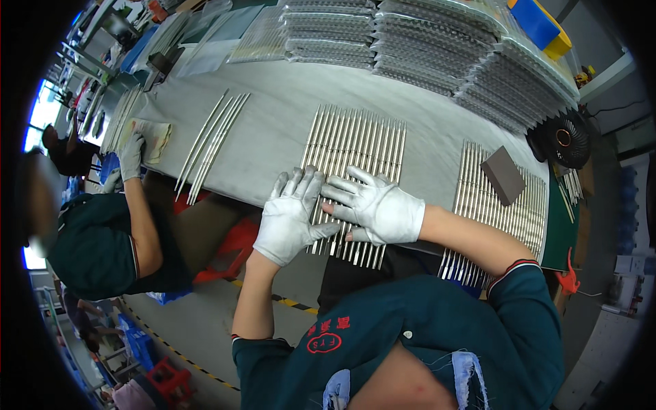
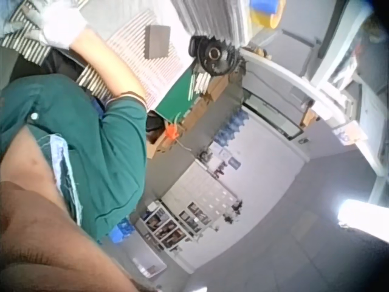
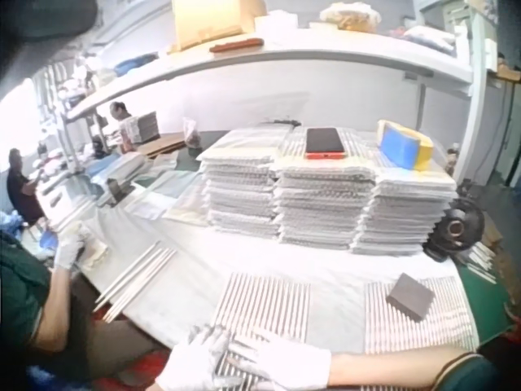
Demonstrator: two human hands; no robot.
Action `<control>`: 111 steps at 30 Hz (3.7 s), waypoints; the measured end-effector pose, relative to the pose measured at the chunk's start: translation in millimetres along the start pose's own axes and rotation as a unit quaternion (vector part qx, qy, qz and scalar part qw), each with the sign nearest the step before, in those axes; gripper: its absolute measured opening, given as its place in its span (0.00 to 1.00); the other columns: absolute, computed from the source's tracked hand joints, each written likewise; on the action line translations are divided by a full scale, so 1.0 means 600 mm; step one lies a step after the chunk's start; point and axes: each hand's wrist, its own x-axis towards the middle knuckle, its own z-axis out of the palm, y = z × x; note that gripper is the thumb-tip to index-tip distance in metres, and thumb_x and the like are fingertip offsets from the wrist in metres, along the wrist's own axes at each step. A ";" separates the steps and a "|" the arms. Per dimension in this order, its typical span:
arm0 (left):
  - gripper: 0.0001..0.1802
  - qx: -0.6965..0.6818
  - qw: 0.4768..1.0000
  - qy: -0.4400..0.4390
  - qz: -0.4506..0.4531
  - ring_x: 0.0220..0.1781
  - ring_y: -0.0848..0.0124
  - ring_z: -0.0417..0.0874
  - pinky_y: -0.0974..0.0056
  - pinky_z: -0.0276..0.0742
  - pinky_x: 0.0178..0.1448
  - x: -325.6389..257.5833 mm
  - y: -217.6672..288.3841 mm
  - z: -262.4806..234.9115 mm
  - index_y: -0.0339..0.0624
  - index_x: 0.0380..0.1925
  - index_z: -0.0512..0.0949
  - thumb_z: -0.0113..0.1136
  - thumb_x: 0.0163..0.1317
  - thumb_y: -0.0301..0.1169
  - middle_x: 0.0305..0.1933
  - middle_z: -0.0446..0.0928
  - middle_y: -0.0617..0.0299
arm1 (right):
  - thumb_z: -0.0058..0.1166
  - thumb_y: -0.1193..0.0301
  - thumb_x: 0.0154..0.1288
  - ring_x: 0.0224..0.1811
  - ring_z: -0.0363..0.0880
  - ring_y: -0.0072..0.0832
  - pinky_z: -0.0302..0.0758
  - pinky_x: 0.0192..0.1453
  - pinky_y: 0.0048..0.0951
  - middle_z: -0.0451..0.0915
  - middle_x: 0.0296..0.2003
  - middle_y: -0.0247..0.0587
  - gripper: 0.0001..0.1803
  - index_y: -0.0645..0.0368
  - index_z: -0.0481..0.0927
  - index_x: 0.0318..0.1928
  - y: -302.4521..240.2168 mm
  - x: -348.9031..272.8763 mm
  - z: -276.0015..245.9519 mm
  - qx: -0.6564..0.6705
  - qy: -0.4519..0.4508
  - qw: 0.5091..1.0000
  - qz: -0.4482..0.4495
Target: The person arranges numerous thin metal rods in parallel rows on a white cloth-covered table. They use a rectangular block to press down and align the rods, ensuring they are straight and evenly spaced. The person repeatedly adjusts the rows and uses the block to smooth the arrangement.
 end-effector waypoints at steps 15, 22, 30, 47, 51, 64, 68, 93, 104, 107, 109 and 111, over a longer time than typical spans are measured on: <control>0.58 -0.013 0.997 -0.004 0.075 0.73 0.49 0.67 0.44 0.53 0.79 0.024 0.080 0.013 0.31 0.69 0.66 0.57 0.53 0.71 0.72 0.68 0.45 | 0.57 0.53 0.65 0.77 0.59 0.49 0.50 0.79 0.61 0.64 0.72 0.51 0.36 0.55 0.70 0.69 -0.011 -0.102 -0.039 0.011 -0.071 0.996 0.046; 0.56 0.010 0.997 0.020 0.067 0.73 0.48 0.66 0.43 0.54 0.78 0.006 0.038 0.009 0.29 0.67 0.66 0.55 0.55 0.70 0.70 0.69 0.46 | 0.56 0.52 0.66 0.76 0.60 0.49 0.52 0.79 0.57 0.64 0.72 0.52 0.34 0.55 0.72 0.68 -0.005 -0.052 -0.017 0.016 -0.033 0.999 0.017; 0.55 -0.003 0.998 0.007 0.057 0.75 0.48 0.65 0.45 0.53 0.79 -0.001 0.022 0.010 0.31 0.69 0.64 0.54 0.58 0.69 0.71 0.68 0.46 | 0.55 0.50 0.67 0.76 0.60 0.48 0.52 0.80 0.56 0.65 0.71 0.52 0.34 0.56 0.72 0.68 -0.005 -0.039 -0.009 0.009 -0.013 1.000 0.005; 0.34 0.064 0.984 0.101 0.130 0.75 0.52 0.66 0.45 0.52 0.80 0.216 -0.021 0.044 0.42 0.71 0.65 0.53 0.70 0.48 0.73 0.67 0.50 | 0.45 0.48 0.73 0.78 0.56 0.48 0.48 0.81 0.56 0.63 0.73 0.54 0.37 0.62 0.68 0.70 0.087 -0.068 -0.036 -0.116 0.008 0.982 0.148; 0.33 0.079 0.984 0.093 0.126 0.75 0.49 0.66 0.44 0.52 0.80 0.210 -0.042 0.043 0.44 0.71 0.65 0.52 0.70 0.48 0.73 0.68 0.49 | 0.45 0.48 0.73 0.78 0.56 0.47 0.49 0.80 0.55 0.64 0.72 0.53 0.36 0.62 0.69 0.70 0.091 -0.054 -0.021 -0.121 0.033 0.981 0.147; 0.32 0.099 0.985 0.086 0.115 0.75 0.51 0.66 0.46 0.52 0.80 0.195 -0.067 0.038 0.45 0.71 0.66 0.48 0.73 0.48 0.73 0.67 0.48 | 0.47 0.47 0.72 0.77 0.58 0.43 0.50 0.80 0.51 0.66 0.72 0.51 0.37 0.62 0.69 0.70 0.088 -0.015 -0.008 -0.126 0.060 0.980 0.144; 0.33 0.071 0.986 0.085 0.128 0.76 0.52 0.65 0.47 0.51 0.80 0.210 -0.009 0.055 0.39 0.69 0.67 0.49 0.72 0.48 0.72 0.68 0.48 | 0.45 0.45 0.73 0.77 0.58 0.47 0.49 0.80 0.54 0.64 0.73 0.52 0.39 0.63 0.67 0.71 0.091 -0.071 -0.024 -0.151 0.027 0.978 0.143; 0.38 0.073 0.993 0.056 0.068 0.76 0.52 0.64 0.49 0.53 0.80 0.158 -0.124 0.031 0.43 0.71 0.65 0.52 0.69 0.54 0.75 0.65 0.49 | 0.48 0.45 0.70 0.78 0.56 0.48 0.48 0.80 0.58 0.62 0.73 0.56 0.40 0.56 0.64 0.73 0.088 0.031 0.012 -0.137 0.091 0.978 0.126; 0.35 0.047 0.994 0.075 0.064 0.75 0.50 0.66 0.48 0.54 0.80 0.161 -0.115 0.027 0.45 0.70 0.67 0.53 0.70 0.53 0.73 0.67 0.48 | 0.45 0.46 0.72 0.78 0.55 0.51 0.45 0.81 0.55 0.61 0.73 0.58 0.38 0.57 0.65 0.73 0.088 -0.095 -0.031 -0.141 0.006 0.975 0.169; 0.35 0.041 0.994 0.080 0.063 0.75 0.50 0.66 0.48 0.54 0.80 0.159 -0.118 0.029 0.45 0.70 0.68 0.54 0.69 0.53 0.73 0.68 0.48 | 0.45 0.47 0.72 0.78 0.55 0.51 0.46 0.81 0.55 0.62 0.73 0.58 0.37 0.57 0.66 0.73 0.089 -0.069 -0.023 -0.131 0.028 0.981 0.143; 0.34 0.046 0.994 0.082 0.062 0.75 0.50 0.67 0.48 0.55 0.80 0.158 -0.118 0.029 0.46 0.70 0.68 0.54 0.69 0.52 0.73 0.68 0.48 | 0.46 0.47 0.72 0.78 0.55 0.50 0.48 0.80 0.55 0.62 0.72 0.58 0.37 0.57 0.65 0.73 0.093 -0.040 -0.011 -0.124 0.048 0.982 0.136; 0.35 0.044 0.993 0.082 0.066 0.74 0.51 0.67 0.48 0.55 0.80 0.160 -0.118 0.030 0.46 0.70 0.68 0.54 0.69 0.52 0.73 0.67 0.49 | 0.47 0.48 0.72 0.78 0.56 0.50 0.50 0.80 0.55 0.62 0.72 0.58 0.37 0.57 0.64 0.73 0.086 -0.010 -0.004 -0.122 0.066 0.982 0.132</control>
